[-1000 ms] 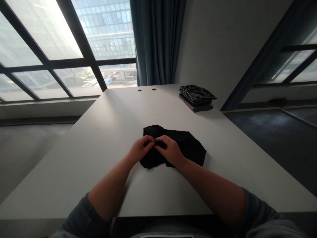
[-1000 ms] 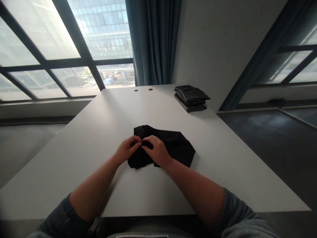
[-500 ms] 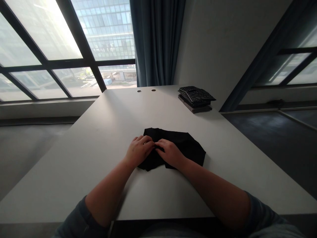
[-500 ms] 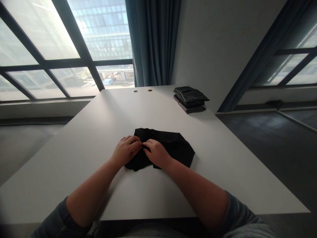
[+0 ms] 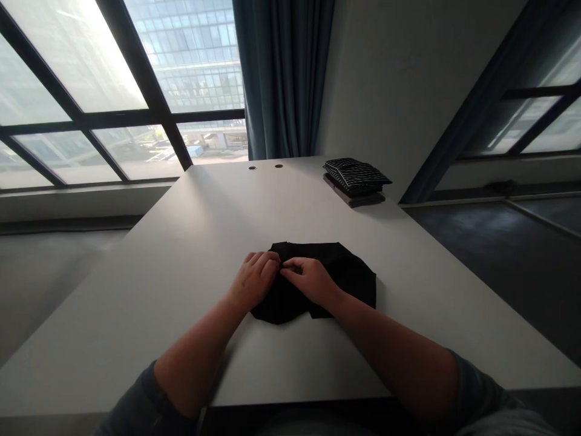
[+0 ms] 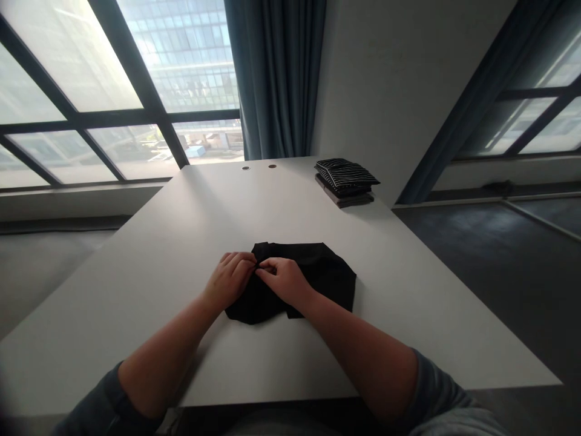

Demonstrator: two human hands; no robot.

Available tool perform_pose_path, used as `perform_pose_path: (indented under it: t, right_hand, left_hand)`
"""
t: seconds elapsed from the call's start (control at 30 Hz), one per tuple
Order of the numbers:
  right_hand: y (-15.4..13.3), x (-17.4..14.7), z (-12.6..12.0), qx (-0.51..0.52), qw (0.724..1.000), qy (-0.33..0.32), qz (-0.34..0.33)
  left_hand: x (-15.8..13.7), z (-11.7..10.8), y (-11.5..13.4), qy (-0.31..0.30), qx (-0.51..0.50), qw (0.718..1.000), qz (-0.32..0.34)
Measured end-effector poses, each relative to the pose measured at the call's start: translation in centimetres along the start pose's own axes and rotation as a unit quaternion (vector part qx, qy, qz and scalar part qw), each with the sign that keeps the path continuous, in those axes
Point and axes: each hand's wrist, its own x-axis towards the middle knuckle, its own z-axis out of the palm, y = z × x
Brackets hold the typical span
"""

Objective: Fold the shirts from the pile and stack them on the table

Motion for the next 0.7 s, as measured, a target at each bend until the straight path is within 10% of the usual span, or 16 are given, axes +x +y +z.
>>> perform_pose_path:
  t: [0.47,0.7]
  right_hand:
    - [0.1,-0.7,0.7,-0.015,0.999,0.046,-0.021]
    - [0.9,-0.5,0.5,0.016,0.996,0.029,-0.083]
  left_hand:
    - [0.1,0.1,0.2,0.005,-0.081,0.992,-0.097]
    - [0.2,-0.4,-0.8,-0.055,-0.320,0.906,-0.270]
